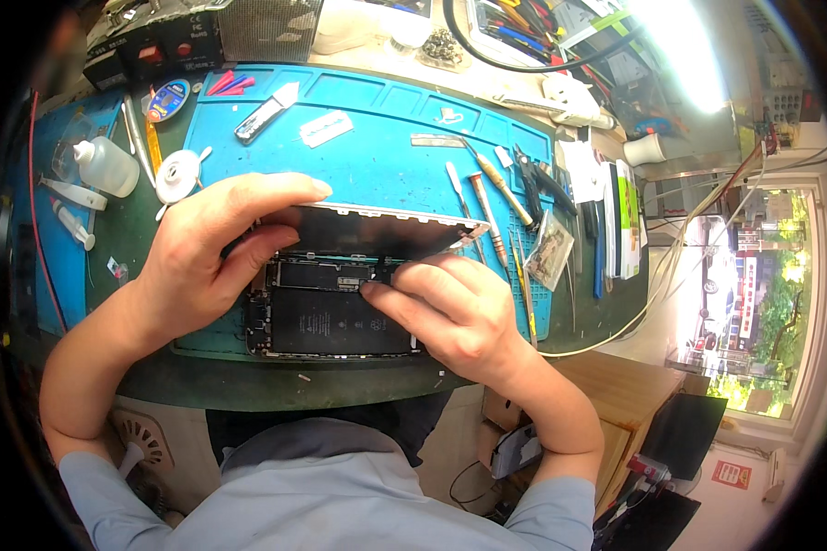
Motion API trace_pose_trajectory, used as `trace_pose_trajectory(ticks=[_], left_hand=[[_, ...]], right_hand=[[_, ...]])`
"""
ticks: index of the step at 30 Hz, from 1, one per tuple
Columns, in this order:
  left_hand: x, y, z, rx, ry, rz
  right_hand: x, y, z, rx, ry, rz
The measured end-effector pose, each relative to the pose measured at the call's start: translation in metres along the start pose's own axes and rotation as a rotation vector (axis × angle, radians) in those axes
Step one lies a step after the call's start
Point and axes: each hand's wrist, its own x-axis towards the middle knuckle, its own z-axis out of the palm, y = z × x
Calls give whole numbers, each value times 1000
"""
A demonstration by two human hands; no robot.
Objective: The person reassembles a white smartphone by connecting internal ribbon cables and closing the display assembly. They then connect a charging cable to the device and wait for the screen to light up, confirming the repair.
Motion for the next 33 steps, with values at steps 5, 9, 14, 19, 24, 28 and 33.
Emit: trace_pose_trajectory(ticks=[5,9,14,19,24,28,33], left_hand=[[0,1,1,0,8,0],[0,2,-1,6,-9,3],[-1,3,0,-45,-9,-27],[-1,6,0,-12,7,5],[-1,10,-3,24,-20,43],[-3,10,-4,72,-15,93],[-5,13,-3,84,-17,103]], right_hand=[[-2,0,1,5,1,7],[-3,-3,1,-3,17,16],[-2,-2,-1,36,18,36],[-4,-10,-3,16,105,67],[-9,-20,-3,-18,162,108],[-11,-27,-3,-44,177,116],[-15,-38,2,-80,231,181]])
